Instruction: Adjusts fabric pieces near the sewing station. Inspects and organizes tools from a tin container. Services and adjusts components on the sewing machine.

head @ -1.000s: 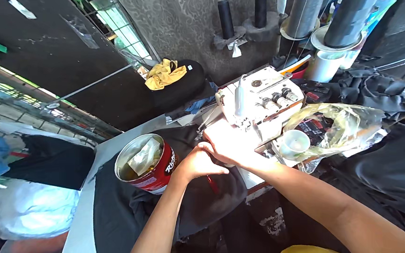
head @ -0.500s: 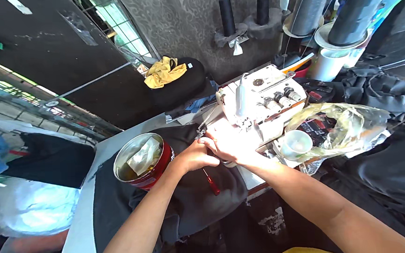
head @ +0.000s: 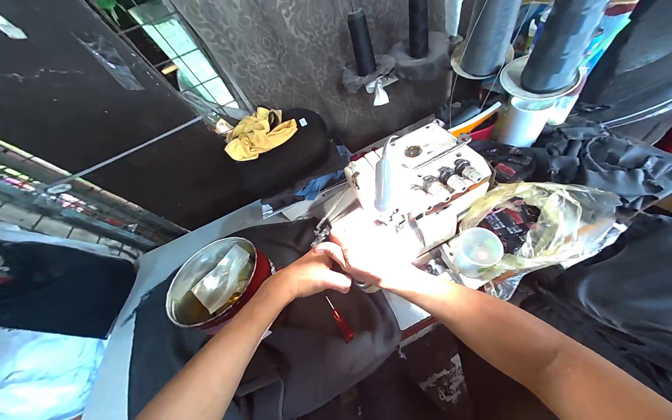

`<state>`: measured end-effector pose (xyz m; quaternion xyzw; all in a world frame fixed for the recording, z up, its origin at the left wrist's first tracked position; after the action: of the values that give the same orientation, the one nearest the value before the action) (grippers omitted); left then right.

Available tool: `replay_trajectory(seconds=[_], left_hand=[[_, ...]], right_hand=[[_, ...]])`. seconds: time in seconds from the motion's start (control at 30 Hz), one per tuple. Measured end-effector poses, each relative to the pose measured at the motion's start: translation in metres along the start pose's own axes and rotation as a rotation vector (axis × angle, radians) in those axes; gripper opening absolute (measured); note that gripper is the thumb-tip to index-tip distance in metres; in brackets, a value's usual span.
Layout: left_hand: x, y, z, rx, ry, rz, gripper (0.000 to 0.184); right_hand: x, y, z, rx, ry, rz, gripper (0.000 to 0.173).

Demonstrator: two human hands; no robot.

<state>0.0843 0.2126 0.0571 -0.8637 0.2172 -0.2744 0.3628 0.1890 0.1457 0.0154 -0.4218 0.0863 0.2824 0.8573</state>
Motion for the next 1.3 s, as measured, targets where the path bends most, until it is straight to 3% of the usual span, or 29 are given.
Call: replay_trajectory(seconds=[0.33, 0.47, 0.73, 0.87, 0.97, 1.03, 1.13, 1.23, 1.3], left_hand=[[-0.013, 0.010, -0.005, 0.063, 0.120, -0.006, 0.031], [-0.031, 0.021, -0.006, 0.032, 0.217, -0.402, 0.019], [-0.059, 0.054, 0.003, -0.180, 0.202, -0.899, 0.025], [-0.047, 0.053, 0.005, -0.293, 0.301, -0.951, 0.034], [-0.049, 0.053, 0.013, -0.249, 0.192, -0.855, 0.045], [-0.048, 0.055, 0.010, -0.213, 0.140, -0.810, 0.038], [-0.045, 0.063, 0.003, -0.173, 0.116, -0.797, 0.036], [-0.039, 0.071, -0.004, -0.123, 0.072, -0.792, 0.037], [-0.035, 0.074, -0.005, -0.082, 0.035, -0.800, 0.037]], right_hand=[[-0.004, 0.006, -0.002, 0.045, -0.112, -0.034, 0.052], [-0.010, 0.001, -0.005, -0.005, -0.172, -0.051, 0.051], [-0.015, 0.016, -0.020, 0.193, -0.486, -0.111, 0.037], [-0.021, 0.011, -0.028, 0.210, -0.445, 0.118, 0.031], [-0.029, -0.022, -0.065, 0.419, -0.411, 0.092, 0.021], [-0.020, -0.068, -0.100, 0.549, -0.345, -0.091, 0.019], [0.036, -0.149, -0.134, 0.703, -0.100, -0.231, 0.024], [0.116, -0.198, -0.120, 0.715, 0.397, -0.029, 0.037], [0.168, -0.204, -0.110, 0.584, 0.683, 0.086, 0.045]])
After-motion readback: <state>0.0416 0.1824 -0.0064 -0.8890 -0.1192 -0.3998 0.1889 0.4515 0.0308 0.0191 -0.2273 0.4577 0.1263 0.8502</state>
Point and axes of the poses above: each hand's wrist, its own z-axis towards the middle knuckle, its own y-axis out of the palm, x = y × z, the point moved 3 cm from there along z, towards the middle knuckle, and after that the axes turned 15 degrees about -y, right-handed, at the moved point
